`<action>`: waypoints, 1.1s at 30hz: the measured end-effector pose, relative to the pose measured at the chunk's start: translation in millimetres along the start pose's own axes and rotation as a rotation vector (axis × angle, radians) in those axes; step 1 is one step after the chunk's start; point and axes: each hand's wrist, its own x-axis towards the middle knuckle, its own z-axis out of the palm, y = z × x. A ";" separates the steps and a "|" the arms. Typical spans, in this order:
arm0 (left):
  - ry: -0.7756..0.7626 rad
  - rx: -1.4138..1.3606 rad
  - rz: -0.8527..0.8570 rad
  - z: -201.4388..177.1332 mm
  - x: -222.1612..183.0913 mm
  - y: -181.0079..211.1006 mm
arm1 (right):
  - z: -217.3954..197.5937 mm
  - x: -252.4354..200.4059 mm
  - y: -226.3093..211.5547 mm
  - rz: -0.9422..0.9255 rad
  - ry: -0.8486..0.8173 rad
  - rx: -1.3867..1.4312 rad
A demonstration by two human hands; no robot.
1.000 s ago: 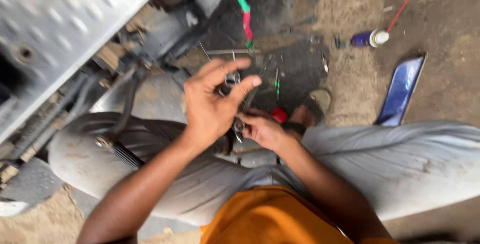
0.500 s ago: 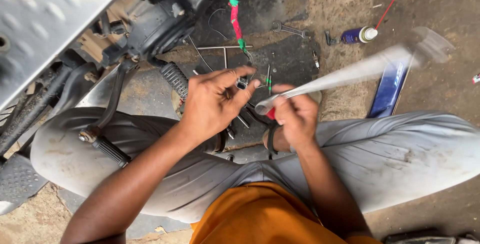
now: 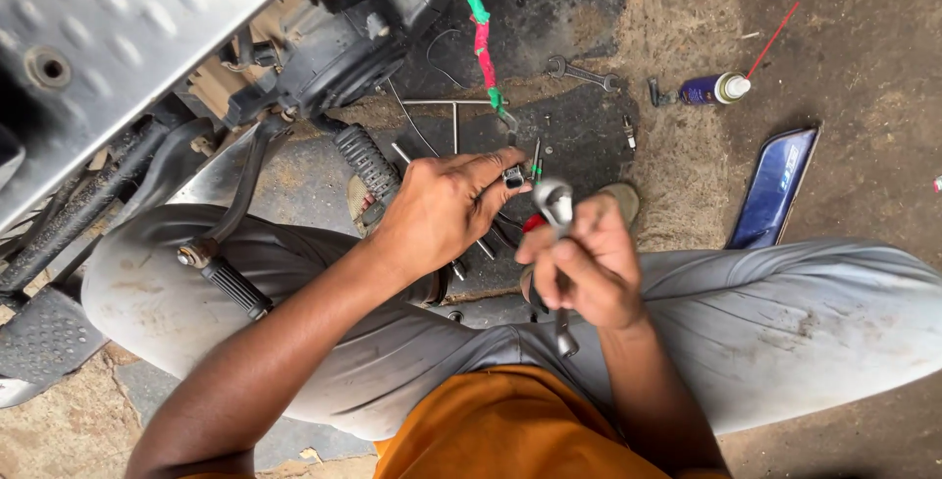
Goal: Repairing and connecting wires and engine components on a motorcycle.
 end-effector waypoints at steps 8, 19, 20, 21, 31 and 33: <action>-0.063 0.255 0.105 8.4 -4.9 -9.4 | 4.9 13.4 9.1 0.092 -0.005 -0.070; -0.040 -0.273 -0.084 -6.8 3.9 9.3 | -1.5 21.1 14.1 0.082 0.039 -0.131; -0.065 -0.344 -0.081 -6.7 4.6 11.6 | -3.2 22.0 15.7 0.050 0.064 -0.183; -0.089 -0.414 -0.078 -6.6 5.3 13.8 | -5.1 22.8 17.4 0.019 0.089 -0.235; 0.112 0.653 0.323 -2.9 -10.7 10.6 | -19.3 57.2 51.2 -0.070 0.236 -0.447; 0.084 0.753 0.391 -2.0 -9.3 12.5 | -14.7 71.7 44.6 0.011 0.342 -0.322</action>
